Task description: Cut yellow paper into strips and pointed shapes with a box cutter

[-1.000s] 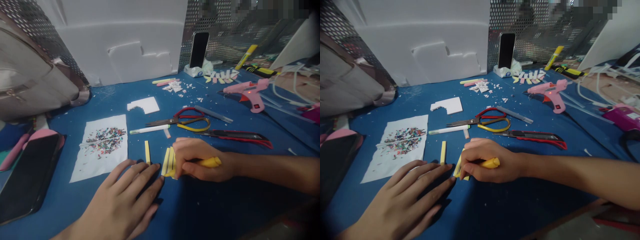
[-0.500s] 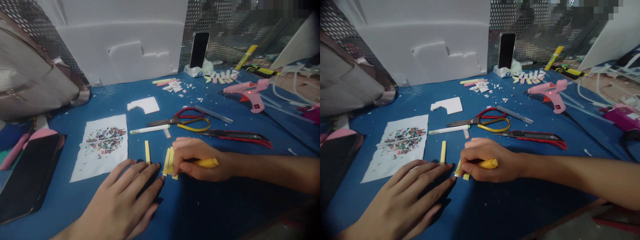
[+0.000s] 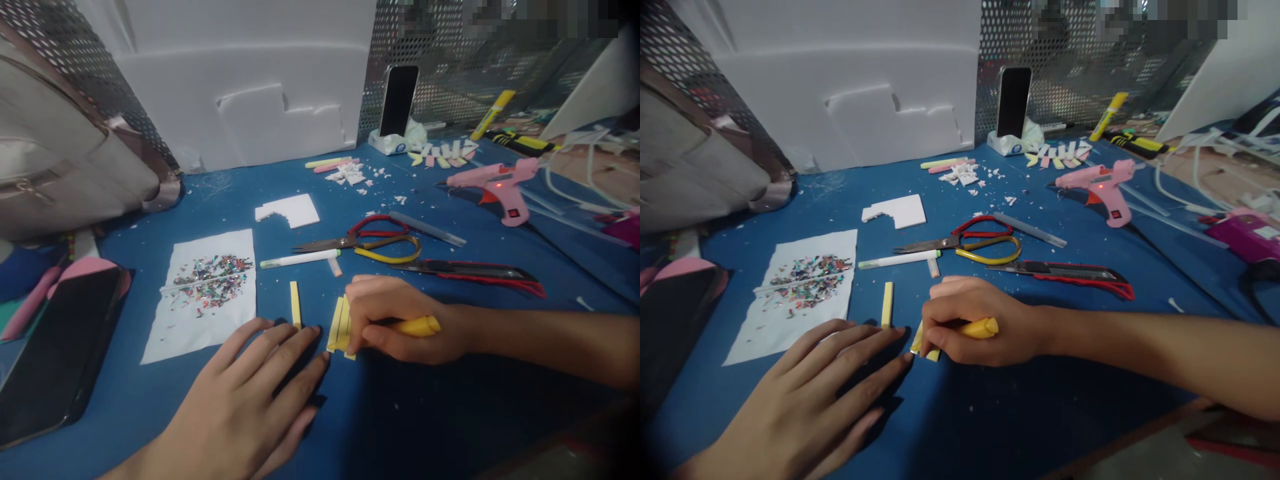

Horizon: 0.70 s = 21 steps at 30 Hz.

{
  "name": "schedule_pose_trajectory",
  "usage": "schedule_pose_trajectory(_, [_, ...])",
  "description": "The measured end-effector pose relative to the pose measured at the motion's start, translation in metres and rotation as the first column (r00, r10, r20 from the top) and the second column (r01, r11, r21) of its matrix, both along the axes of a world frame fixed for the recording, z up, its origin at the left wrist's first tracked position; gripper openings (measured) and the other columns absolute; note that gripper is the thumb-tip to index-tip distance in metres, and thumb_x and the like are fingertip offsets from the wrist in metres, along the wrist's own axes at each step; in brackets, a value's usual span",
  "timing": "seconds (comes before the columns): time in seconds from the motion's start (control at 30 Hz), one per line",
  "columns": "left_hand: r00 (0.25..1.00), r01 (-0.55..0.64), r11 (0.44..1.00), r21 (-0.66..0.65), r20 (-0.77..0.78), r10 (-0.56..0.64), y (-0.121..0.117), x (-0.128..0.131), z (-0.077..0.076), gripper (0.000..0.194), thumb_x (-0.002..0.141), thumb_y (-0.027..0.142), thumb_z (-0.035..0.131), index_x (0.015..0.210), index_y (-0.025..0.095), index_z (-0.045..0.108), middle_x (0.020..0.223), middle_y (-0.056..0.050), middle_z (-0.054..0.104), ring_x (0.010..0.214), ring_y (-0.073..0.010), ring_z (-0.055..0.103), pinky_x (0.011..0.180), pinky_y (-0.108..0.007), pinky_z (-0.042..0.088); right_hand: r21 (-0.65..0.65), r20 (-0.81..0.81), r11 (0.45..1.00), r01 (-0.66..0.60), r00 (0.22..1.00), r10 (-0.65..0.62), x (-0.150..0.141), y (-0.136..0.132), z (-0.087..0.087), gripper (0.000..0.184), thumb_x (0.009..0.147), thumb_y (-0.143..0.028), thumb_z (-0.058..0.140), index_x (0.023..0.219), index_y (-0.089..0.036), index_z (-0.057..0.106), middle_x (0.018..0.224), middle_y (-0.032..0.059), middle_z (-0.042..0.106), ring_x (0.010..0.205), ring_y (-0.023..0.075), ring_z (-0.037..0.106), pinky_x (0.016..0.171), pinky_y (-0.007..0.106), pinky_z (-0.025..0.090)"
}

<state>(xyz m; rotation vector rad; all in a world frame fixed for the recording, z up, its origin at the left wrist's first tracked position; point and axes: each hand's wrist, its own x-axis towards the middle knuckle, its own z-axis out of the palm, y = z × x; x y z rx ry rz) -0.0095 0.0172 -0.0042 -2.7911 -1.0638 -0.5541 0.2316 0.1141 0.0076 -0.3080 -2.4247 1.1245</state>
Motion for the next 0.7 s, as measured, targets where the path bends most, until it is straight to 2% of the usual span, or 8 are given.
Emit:
schedule_pose_trajectory(0.37, [1.000,-0.015,1.000,-0.006,0.011,0.015,-0.0021,0.0015,0.0017,0.030,0.094,0.030,0.048,0.119,0.022,0.063,0.125,-0.003,0.063,0.112,-0.0208,0.054,0.108,-0.039,0.027,-0.028,-0.030,1.000,-0.013,0.999,0.012,0.0010,0.0011,-0.0017,0.031,0.094,-0.025,0.041,0.078,-0.015,0.065,0.071,0.0026,0.063,0.066,0.0114,0.050,0.073,0.029,0.036])
schedule_pose_trajectory(0.7, [1.000,-0.001,1.000,0.005,-0.012,0.001,-0.0005,0.0009,0.0034,0.032,0.095,0.027,0.044,0.120,0.022,0.063,0.126,-0.003,0.062,0.112,-0.0215,0.054,0.105,-0.040,0.028,-0.046,-0.008,0.999,-0.016,1.000,0.016,0.0011,0.0021,0.0012,0.029,0.094,-0.026,0.042,0.081,-0.015,0.065,0.071,0.0021,0.063,0.069,0.0116,0.051,0.074,0.027,0.037])
